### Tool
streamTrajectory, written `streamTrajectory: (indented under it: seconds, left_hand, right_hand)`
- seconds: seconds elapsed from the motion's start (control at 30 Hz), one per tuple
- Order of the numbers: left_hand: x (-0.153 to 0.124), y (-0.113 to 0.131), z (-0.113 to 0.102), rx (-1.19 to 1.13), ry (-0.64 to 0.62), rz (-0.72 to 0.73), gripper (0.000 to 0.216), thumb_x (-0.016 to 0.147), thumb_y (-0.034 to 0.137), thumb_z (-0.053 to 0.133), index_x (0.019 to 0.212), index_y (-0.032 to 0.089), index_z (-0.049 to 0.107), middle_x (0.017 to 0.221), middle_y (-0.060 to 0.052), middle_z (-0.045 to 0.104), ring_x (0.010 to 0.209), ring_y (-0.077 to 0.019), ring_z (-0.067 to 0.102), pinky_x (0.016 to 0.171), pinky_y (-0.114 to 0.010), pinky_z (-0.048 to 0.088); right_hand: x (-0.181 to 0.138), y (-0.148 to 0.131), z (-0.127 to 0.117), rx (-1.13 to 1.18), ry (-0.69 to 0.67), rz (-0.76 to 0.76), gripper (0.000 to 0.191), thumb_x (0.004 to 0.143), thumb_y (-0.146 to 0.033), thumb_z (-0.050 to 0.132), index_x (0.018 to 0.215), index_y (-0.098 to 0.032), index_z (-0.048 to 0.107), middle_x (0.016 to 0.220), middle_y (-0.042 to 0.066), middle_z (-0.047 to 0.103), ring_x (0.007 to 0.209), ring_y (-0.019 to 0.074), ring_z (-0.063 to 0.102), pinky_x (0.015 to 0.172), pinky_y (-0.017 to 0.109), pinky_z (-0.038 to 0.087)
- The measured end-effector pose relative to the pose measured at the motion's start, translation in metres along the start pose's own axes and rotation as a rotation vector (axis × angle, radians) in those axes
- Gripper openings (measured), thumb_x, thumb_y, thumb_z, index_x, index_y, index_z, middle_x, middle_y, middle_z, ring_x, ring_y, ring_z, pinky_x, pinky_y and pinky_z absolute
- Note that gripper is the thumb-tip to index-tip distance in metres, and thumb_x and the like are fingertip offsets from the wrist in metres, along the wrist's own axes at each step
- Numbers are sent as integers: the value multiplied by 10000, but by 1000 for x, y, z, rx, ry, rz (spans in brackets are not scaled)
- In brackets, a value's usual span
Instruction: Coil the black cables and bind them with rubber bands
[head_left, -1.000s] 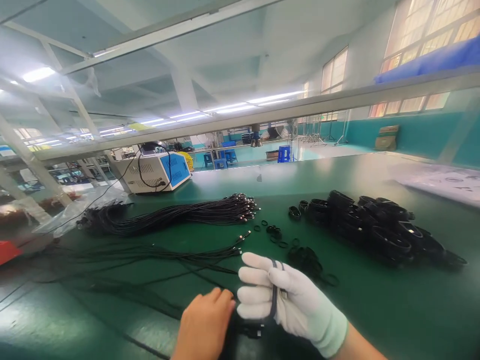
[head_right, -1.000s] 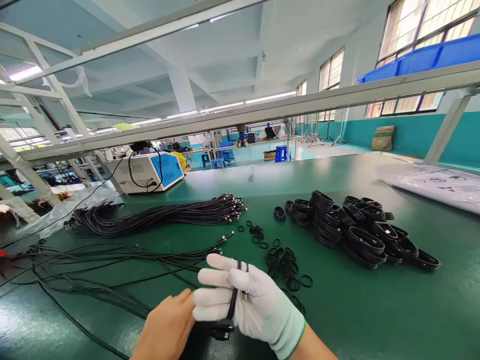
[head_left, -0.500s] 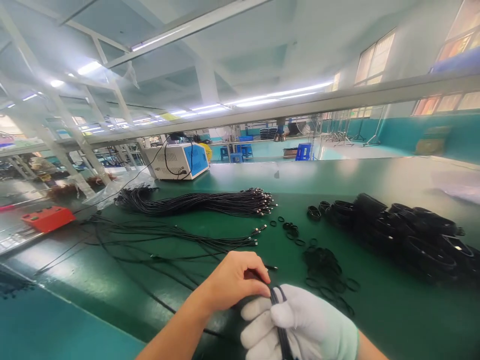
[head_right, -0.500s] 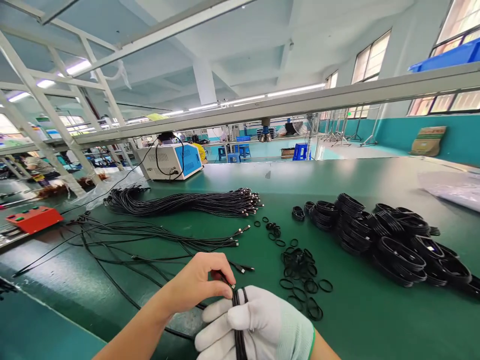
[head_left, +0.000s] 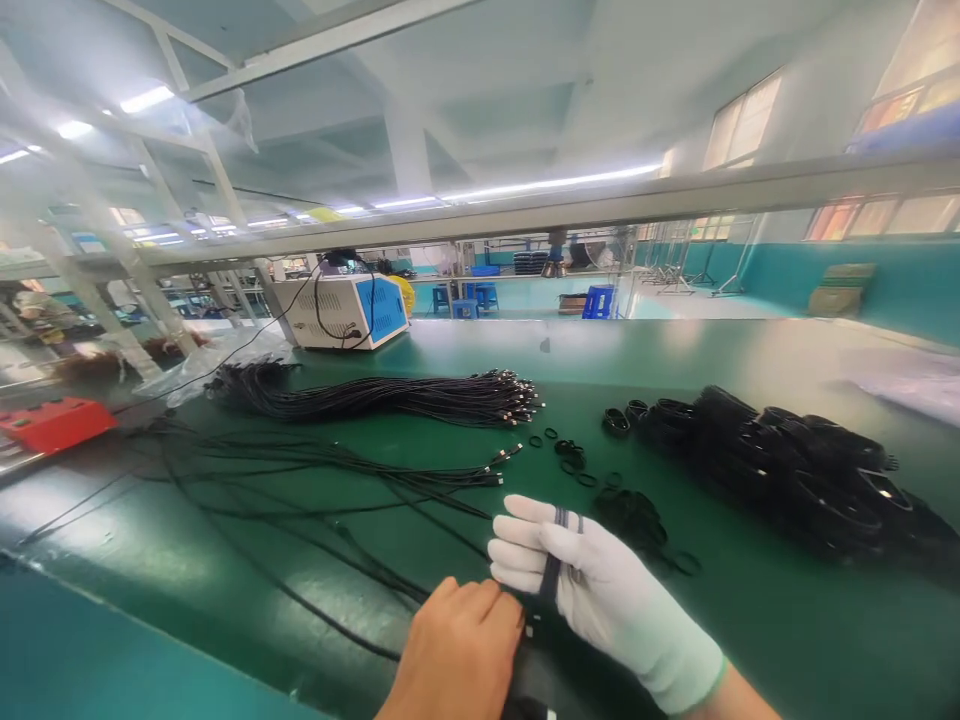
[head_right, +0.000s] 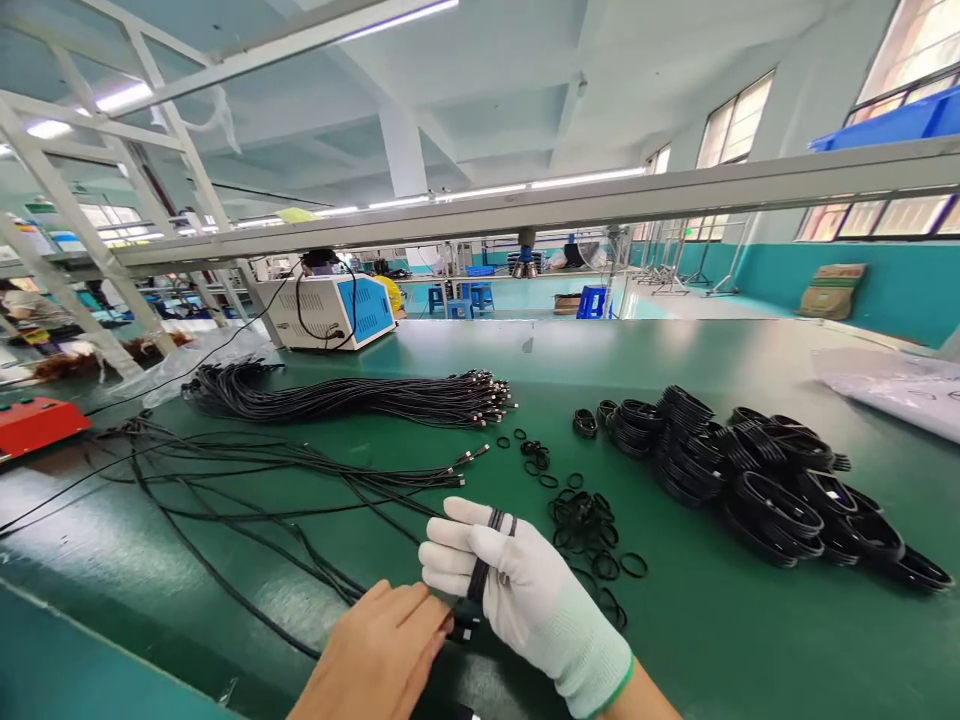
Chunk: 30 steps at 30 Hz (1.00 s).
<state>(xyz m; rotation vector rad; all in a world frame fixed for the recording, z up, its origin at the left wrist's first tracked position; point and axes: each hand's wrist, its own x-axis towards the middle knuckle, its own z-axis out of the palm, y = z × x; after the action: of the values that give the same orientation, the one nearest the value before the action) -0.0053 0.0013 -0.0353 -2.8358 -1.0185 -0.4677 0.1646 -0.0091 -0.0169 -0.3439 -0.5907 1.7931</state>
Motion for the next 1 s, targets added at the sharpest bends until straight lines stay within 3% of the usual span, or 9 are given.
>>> streamTrajectory:
  seconds: [0.1, 0.2, 0.3, 0.43, 0.53, 0.63, 0.77, 0.87, 1.0]
  left_hand:
    - [7, 5, -14, -28, 34, 64, 127, 821, 167, 520, 703, 199, 555, 684, 15, 604, 605, -149, 532, 579, -293, 305]
    - [15, -11, -39, -182, -33, 36, 51, 782, 216, 624, 742, 203, 594, 732, 29, 619, 669, -132, 537, 630, -267, 336]
    - [21, -28, -53, -472, -142, -80, 33, 742, 183, 655, 759, 209, 644, 758, 41, 624, 702, -115, 540, 646, -220, 378]
    - [22, -35, -37, -909, -206, -221, 70, 709, 179, 652, 763, 169, 695, 764, 8, 647, 706, -124, 581, 647, -204, 435]
    - [21, -33, -18, -1017, -163, -268, 172, 795, 217, 547, 829, 146, 700, 822, -26, 684, 788, -156, 607, 702, -230, 453]
    - [17, -33, -8, -807, -168, -279, 258, 863, 208, 423, 829, 166, 675, 842, -11, 690, 787, -152, 604, 683, -229, 438]
    - [12, -31, -5, -397, -133, -367, 282, 898, 199, 366, 934, 227, 645, 870, -7, 665, 761, -167, 595, 680, -267, 397]
    - [9, -15, -4, -144, -168, -422, 308, 905, 168, 348, 1018, 266, 617, 888, -13, 660, 754, -184, 607, 667, -289, 384]
    - [9, 12, -1, -16, -154, -355, 259, 878, 135, 386, 880, 240, 622, 793, -12, 650, 738, -210, 604, 692, -339, 361]
  right_hand:
    - [-4, 10, -5, -171, 125, 116, 318, 769, -216, 671, 1049, -117, 560, 912, 94, 607, 862, 202, 581, 842, 383, 390]
    - [-8, 17, -7, -216, -51, 313, 261, 750, -230, 689, 939, -77, 591, 840, 87, 591, 770, 164, 557, 787, 339, 397]
    - [-11, 26, -6, -111, -223, 446, 288, 718, -253, 710, 896, -79, 565, 750, 43, 505, 685, 131, 496, 720, 326, 384]
    - [-11, 37, -6, 80, -296, 574, 302, 678, -235, 723, 812, -133, 473, 665, -30, 344, 588, 89, 379, 612, 263, 318]
    - [-9, 40, -4, 178, -279, 543, 339, 628, -196, 751, 795, -144, 461, 652, -51, 279, 575, 76, 315, 589, 239, 275]
    - [-5, 33, -4, 161, -187, 302, 383, 648, -235, 755, 946, -124, 542, 674, -38, 331, 612, 92, 354, 631, 266, 331]
    - [2, 13, -10, 67, -3, 29, 371, 733, -252, 698, 1075, -158, 585, 799, 7, 512, 758, 127, 502, 832, 352, 400]
    - [6, 2, -17, -4, 137, -44, 349, 746, -271, 691, 1070, -169, 611, 1004, 62, 610, 924, 175, 572, 950, 405, 382]
    - [9, 0, -25, -29, 202, -59, 360, 761, -267, 682, 1088, -136, 609, 1112, 119, 623, 1014, 239, 592, 1001, 470, 359]
